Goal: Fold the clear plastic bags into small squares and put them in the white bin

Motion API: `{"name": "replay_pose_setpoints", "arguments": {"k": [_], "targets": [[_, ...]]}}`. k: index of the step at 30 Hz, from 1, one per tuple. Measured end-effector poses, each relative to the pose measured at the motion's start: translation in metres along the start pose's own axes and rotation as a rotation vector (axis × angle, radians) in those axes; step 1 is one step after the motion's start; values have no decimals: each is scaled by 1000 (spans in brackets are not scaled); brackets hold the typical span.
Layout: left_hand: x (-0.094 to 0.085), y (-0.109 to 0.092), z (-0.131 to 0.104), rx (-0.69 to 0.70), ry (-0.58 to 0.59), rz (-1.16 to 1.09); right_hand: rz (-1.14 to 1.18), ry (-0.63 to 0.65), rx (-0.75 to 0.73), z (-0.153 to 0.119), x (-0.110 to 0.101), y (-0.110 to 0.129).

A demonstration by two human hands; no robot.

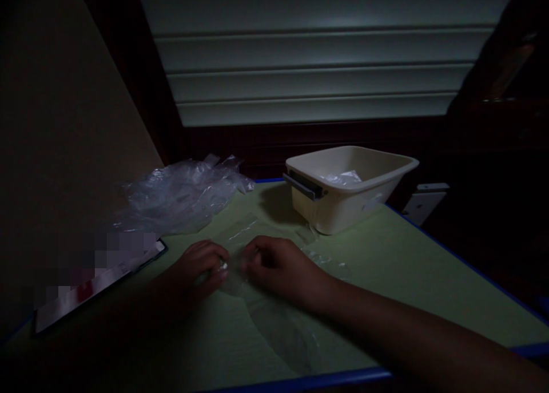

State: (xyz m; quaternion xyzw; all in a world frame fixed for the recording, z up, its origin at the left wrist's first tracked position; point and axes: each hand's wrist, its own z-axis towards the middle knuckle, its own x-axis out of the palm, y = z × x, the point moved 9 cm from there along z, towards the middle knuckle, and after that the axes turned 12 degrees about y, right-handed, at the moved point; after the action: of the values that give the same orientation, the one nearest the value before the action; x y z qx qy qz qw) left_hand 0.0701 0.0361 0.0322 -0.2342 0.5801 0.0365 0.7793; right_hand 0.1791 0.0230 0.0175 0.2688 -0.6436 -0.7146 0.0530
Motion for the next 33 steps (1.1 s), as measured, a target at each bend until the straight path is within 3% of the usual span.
{"name": "replay_pose_setpoints", "arguments": {"k": [5,10,15,21,33], "targets": [[-6,-1,-3,-36,-86,120,-161,-53,8,-3,-5,3],[-15,-37,-7,47,-137,347,-387,-49,4,-5,-2,7],[6,-67,-7,186,38,420,-506,-56,-16,-6,-3,13],[22,-53,-1,67,222,392,-639,-29,-114,-5,2,24],[24,-56,0,103,263,351,-535,-81,-107,-6,-4,24]]}}
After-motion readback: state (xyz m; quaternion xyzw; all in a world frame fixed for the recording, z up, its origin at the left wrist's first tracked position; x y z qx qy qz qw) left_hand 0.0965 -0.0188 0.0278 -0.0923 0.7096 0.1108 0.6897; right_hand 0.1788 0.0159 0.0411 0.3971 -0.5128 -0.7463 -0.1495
